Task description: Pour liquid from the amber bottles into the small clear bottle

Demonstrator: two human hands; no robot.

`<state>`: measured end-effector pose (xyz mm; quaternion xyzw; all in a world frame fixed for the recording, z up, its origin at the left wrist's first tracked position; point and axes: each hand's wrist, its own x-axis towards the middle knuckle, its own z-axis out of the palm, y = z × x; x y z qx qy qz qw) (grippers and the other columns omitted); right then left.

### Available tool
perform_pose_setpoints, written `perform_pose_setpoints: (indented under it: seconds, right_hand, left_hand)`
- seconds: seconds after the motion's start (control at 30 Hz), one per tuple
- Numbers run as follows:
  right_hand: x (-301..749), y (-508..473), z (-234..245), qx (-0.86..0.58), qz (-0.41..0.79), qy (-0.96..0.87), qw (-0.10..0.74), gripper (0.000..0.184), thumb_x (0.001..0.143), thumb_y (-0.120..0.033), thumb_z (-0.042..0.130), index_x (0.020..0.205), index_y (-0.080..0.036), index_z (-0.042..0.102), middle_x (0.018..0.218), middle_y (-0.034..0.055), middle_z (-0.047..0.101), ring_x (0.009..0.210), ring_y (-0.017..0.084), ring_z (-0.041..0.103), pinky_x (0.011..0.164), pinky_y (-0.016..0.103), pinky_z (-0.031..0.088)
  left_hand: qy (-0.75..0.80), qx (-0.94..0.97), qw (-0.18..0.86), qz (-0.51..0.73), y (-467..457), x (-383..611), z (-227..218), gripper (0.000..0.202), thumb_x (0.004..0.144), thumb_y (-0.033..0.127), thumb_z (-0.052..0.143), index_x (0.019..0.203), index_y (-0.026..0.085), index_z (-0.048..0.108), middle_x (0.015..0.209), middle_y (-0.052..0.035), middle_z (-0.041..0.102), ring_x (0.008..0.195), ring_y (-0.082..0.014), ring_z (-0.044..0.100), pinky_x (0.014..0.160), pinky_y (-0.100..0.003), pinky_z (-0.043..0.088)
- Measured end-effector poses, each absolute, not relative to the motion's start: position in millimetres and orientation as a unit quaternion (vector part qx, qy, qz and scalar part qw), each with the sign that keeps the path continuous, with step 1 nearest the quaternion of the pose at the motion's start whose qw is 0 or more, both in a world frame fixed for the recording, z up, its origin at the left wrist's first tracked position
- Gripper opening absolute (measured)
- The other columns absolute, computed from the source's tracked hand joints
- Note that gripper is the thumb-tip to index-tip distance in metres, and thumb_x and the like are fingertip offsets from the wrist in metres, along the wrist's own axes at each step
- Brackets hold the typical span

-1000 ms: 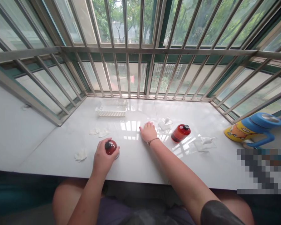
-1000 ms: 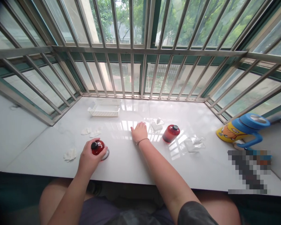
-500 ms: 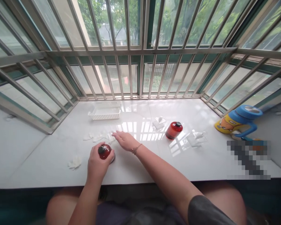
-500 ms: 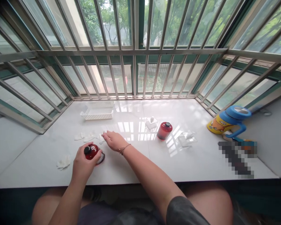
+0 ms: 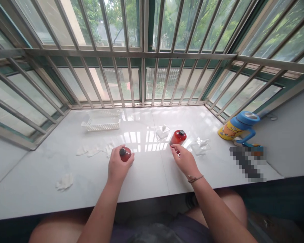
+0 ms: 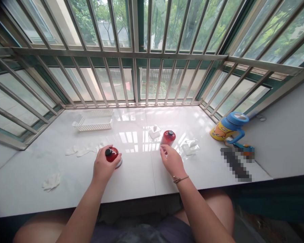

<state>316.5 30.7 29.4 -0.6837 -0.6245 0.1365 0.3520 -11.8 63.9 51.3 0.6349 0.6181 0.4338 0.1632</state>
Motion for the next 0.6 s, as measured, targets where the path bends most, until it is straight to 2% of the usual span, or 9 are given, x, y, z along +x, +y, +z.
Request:
perform_pose_setpoints:
  seconds: [0.2,0.3,0.4,0.5,0.6]
  right_hand:
    - [335,30,25,-0.715,0.096,-0.611,0.326,0.032,0.103,-0.040,0.056,0.129,-0.025,0.066,0.113,0.0058,0.078,0.085,0.022,0.074,0.074,0.036,0.054]
    - [339,33,21,-0.723,0.075,-0.606,0.322,0.027,0.101,-0.039,0.058,0.123,-0.023,0.065,0.116,0.0070,0.076,0.085,0.022,0.073,0.069,0.034,0.051]
    - [342,35,23,-0.731,0.043,-0.597,0.329,0.021,0.102,-0.041,0.058,0.110,-0.022,0.064,0.103,0.0073,0.073,0.079,0.023,0.069,0.064,0.034,0.047]
    - [340,38,31,-0.719,0.011,-0.608,0.337,0.022,0.106,-0.041,0.054,0.105,-0.022,0.063,0.101,0.0089,0.071,0.085,0.024,0.067,0.069,0.035,0.048]
    - [334,44,40,-0.680,0.010,-0.657,0.325,0.020,0.108,-0.036,0.052,0.113,-0.024,0.067,0.118,0.0090,0.073,0.099,0.024,0.070,0.079,0.034,0.052]
  left_hand:
    - [0.620,0.638,0.167,0.425,67,-6,51,0.051,0.085,0.048,0.079,0.130,0.027,0.064,0.129,-0.0084,0.069,0.116,-0.0328,0.069,0.104,-0.048,0.060]
    - [0.619,0.640,0.172,0.421,66,-8,52,0.052,0.085,0.049,0.079,0.130,0.027,0.064,0.129,-0.0089,0.068,0.118,-0.0335,0.068,0.105,-0.049,0.060]
    - [0.616,0.644,0.175,0.418,67,-8,53,0.051,0.086,0.049,0.078,0.129,0.027,0.064,0.129,-0.0092,0.068,0.117,-0.0336,0.069,0.106,-0.050,0.059]
    - [0.620,0.642,0.175,0.415,67,-8,53,0.052,0.085,0.049,0.079,0.129,0.027,0.064,0.129,-0.0088,0.068,0.117,-0.0335,0.069,0.105,-0.050,0.060]
    - [0.623,0.640,0.174,0.414,67,-8,53,0.053,0.085,0.050,0.079,0.130,0.027,0.064,0.129,-0.0086,0.068,0.118,-0.0334,0.068,0.105,-0.049,0.059]
